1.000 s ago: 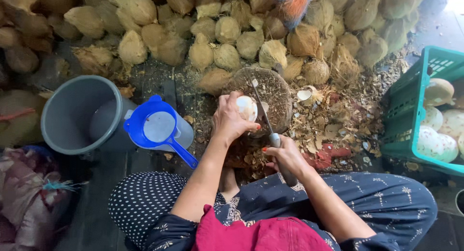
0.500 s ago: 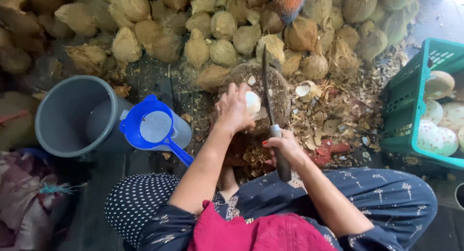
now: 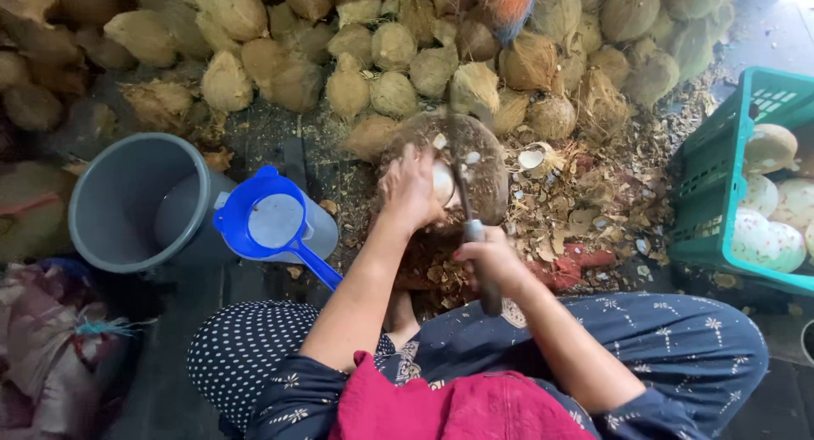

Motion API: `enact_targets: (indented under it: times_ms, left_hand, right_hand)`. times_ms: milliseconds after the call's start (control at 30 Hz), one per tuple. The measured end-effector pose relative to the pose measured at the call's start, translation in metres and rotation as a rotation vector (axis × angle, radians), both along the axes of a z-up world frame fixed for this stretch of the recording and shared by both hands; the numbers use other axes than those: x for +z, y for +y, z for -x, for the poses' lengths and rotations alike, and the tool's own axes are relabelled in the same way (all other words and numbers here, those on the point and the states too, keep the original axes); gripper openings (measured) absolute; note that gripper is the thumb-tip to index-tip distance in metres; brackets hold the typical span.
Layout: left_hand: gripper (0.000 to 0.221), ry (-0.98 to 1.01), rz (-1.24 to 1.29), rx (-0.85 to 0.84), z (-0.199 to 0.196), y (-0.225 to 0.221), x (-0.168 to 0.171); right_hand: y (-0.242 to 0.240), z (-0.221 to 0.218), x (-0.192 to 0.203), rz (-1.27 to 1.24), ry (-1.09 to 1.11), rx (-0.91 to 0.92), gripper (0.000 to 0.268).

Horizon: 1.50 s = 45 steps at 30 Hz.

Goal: The person sits on the floor and uses a curved knife to peel the husk off a coconut. They hold the coconut in their left hand and repeatedly strike it against a wooden stump to remove the outer layer. The peeled coconut is then placed into a green crate.

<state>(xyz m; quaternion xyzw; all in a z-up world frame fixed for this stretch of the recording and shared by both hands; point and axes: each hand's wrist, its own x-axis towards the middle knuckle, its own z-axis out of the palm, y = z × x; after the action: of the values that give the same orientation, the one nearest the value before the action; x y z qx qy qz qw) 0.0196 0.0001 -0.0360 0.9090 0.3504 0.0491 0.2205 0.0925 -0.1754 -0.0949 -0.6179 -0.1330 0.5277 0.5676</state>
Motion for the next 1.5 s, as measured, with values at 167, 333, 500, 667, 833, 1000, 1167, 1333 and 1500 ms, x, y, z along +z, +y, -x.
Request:
enact_targets:
  times_ms: [167,333,500,667,833,1000,1167,1333,1500]
  left_hand:
    - [0.104,0.013,0.024,-0.006,0.003,-0.008,0.008]
    - [0.100,-0.032,0.077,0.003,0.011,-0.014,0.013]
    - [0.095,-0.100,0.054,0.007,0.007,-0.003,-0.008]
    - [0.088,-0.170,0.120,0.023,0.038,0.003,0.005]
    - [0.096,-0.534,0.280,0.121,0.053,0.018,-0.036]
    - [0.103,-0.795,0.307,0.099,0.034,0.006,-0.033]
    - [0.099,-0.522,0.283,0.119,0.028,0.001,-0.032]
    - [0.099,-0.409,0.192,0.136,0.028,-0.022,-0.002]
    - [0.087,-0.360,0.116,0.159,0.015,-0.016,-0.007]
  right_hand:
    - [-0.011,0.005,0.056,0.078,-0.077,0.035,0.013]
    - [-0.021,0.008,0.094,-0.194,-0.285,0.094,0.025]
    - [0.003,0.006,0.020,0.028,0.007,0.009,0.011]
    - [-0.008,-0.008,-0.026,0.092,0.259,-0.015,0.024]
    - [-0.012,-0.017,0.009,0.063,0.223,-0.022,0.028]
    - [-0.019,-0.004,0.053,0.027,-0.134,-0.021,0.020]
    - [-0.019,-0.001,0.040,0.036,-0.121,0.050,0.018]
    - [-0.026,0.001,0.051,0.106,-0.122,0.090,0.021]
    - [-0.029,0.000,0.110,-0.317,-0.814,-0.032,0.030]
